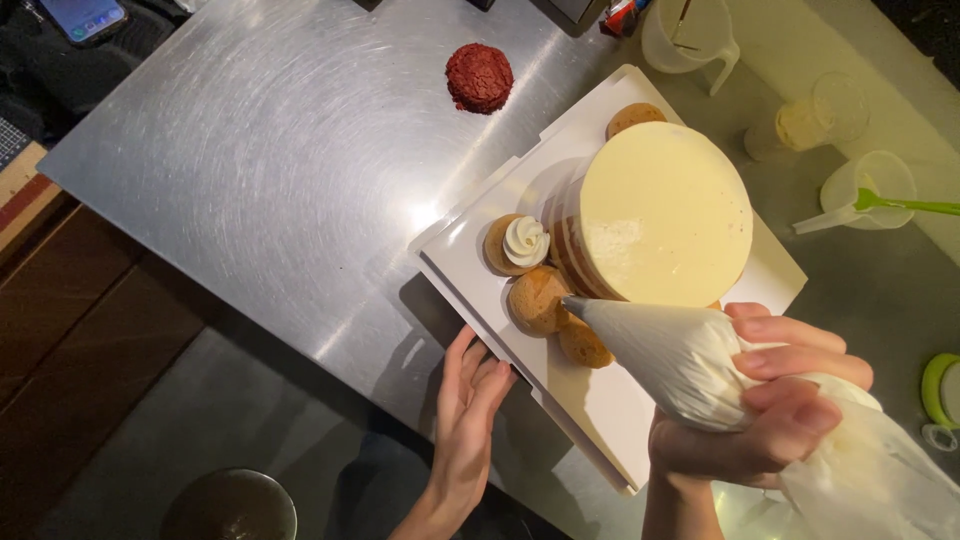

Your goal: The person pipes cream onto small round pastries surrounding a central cake and then places a cherry on top of each cream dollop.

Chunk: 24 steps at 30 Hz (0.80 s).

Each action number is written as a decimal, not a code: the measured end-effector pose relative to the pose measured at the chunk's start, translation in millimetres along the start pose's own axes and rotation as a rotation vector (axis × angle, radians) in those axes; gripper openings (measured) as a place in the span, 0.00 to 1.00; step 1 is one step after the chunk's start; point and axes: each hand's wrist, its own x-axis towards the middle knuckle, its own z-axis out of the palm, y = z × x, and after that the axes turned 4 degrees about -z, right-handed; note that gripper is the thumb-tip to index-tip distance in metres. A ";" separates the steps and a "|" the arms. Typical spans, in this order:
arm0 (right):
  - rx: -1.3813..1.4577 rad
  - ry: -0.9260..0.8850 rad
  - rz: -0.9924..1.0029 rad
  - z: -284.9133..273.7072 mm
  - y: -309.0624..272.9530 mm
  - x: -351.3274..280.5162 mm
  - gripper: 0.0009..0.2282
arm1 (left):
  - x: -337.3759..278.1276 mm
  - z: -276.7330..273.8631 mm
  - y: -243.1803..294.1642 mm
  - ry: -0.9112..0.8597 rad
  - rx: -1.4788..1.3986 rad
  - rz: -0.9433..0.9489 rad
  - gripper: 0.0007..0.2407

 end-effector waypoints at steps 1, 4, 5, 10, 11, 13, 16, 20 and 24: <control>-0.007 -0.020 -0.035 -0.4 1.7 -0.8 0.22 | 0.7 -1.2 -0.9 -0.018 -0.012 0.015 0.33; -0.034 -0.046 -0.069 1.9 1.3 -2.2 0.21 | 1.4 -1.9 -1.8 -0.036 -0.028 0.033 0.32; -0.054 -0.051 -0.067 3.5 0.2 -2.6 0.21 | 1.4 -1.9 -1.4 -0.036 -0.031 0.036 0.31; -0.050 -0.048 -0.076 4.6 4.8 -1.8 0.22 | 4.6 -5.8 -4.0 -0.052 -0.036 0.053 0.33; -0.056 -0.044 -0.074 4.7 5.6 -1.0 0.23 | 3.4 -5.1 -2.6 -0.066 -0.036 0.053 0.32; -0.048 -0.040 -0.090 5.4 6.7 -0.6 0.22 | 5.1 -7.2 -5.7 -0.086 -0.051 0.068 0.32; -0.047 -0.027 -0.090 8.9 4.9 -0.3 0.20 | 4.0 -6.1 -3.2 -0.083 -0.054 0.047 0.33; -0.034 -0.004 -0.070 14.2 2.3 -0.1 0.20 | 3.6 -7.7 -2.1 -0.082 -0.046 0.028 0.34; -0.022 0.004 -0.038 16.3 -0.9 -2.4 0.19 | 8.2 -10.8 -8.7 -0.105 -0.096 0.051 0.35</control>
